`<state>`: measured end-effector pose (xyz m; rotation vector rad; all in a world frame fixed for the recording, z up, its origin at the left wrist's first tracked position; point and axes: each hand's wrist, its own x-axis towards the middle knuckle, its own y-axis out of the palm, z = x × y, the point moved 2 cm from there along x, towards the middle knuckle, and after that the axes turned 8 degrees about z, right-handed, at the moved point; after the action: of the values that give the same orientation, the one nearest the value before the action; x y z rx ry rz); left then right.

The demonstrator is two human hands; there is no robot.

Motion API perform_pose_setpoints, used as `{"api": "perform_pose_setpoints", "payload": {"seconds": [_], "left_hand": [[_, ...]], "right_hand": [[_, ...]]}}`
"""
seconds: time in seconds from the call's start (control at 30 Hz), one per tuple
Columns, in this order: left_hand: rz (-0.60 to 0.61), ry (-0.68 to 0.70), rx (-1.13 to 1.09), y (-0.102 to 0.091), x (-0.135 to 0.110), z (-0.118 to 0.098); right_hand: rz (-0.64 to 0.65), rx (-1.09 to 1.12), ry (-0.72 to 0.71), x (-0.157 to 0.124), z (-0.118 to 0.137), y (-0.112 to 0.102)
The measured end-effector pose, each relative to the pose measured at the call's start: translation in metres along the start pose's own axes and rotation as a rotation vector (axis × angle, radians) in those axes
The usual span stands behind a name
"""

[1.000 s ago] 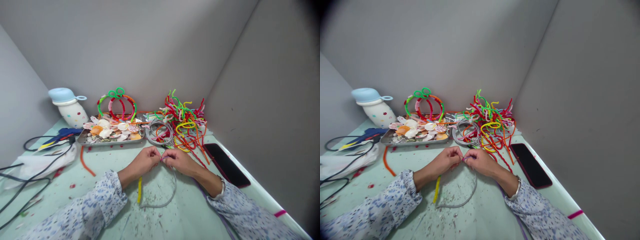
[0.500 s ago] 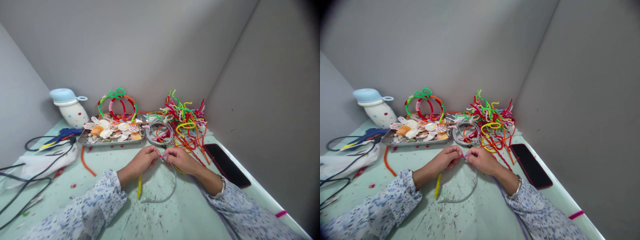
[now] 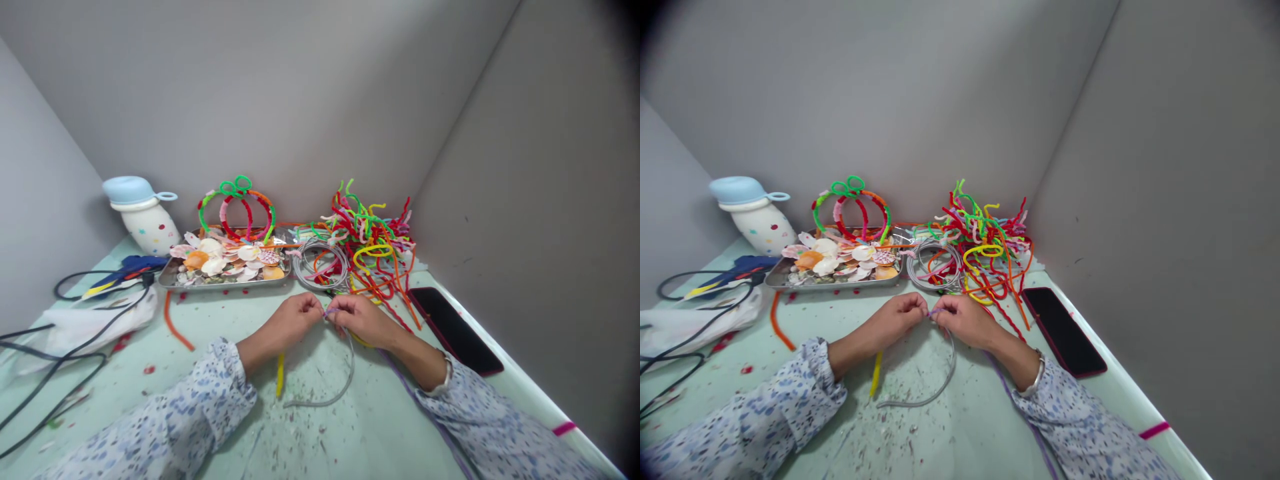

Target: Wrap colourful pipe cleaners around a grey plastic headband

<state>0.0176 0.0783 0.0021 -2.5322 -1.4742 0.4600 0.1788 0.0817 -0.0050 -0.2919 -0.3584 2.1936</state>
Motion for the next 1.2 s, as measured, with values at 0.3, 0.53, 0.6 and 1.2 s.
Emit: {"api": "perform_pose_setpoints", "payload": {"seconds": [0.3, 0.53, 0.6, 1.2], "left_hand": [[0.007, 0.096, 0.155, 0.0, -0.003, 0.002], [-0.003, 0.139, 0.221, 0.0, -0.002, 0.004], [-0.003, 0.127, 0.229, 0.0, -0.003, 0.002], [-0.028, 0.073, -0.456, -0.011, 0.002, 0.004]], "right_hand": [[-0.016, -0.038, 0.015, 0.0, -0.003, 0.0], [-0.044, -0.035, 0.013, -0.001, 0.0, -0.002], [-0.075, -0.036, 0.03, -0.001, 0.0, -0.003], [-0.085, 0.762, 0.06, 0.004, -0.021, -0.029]]}}
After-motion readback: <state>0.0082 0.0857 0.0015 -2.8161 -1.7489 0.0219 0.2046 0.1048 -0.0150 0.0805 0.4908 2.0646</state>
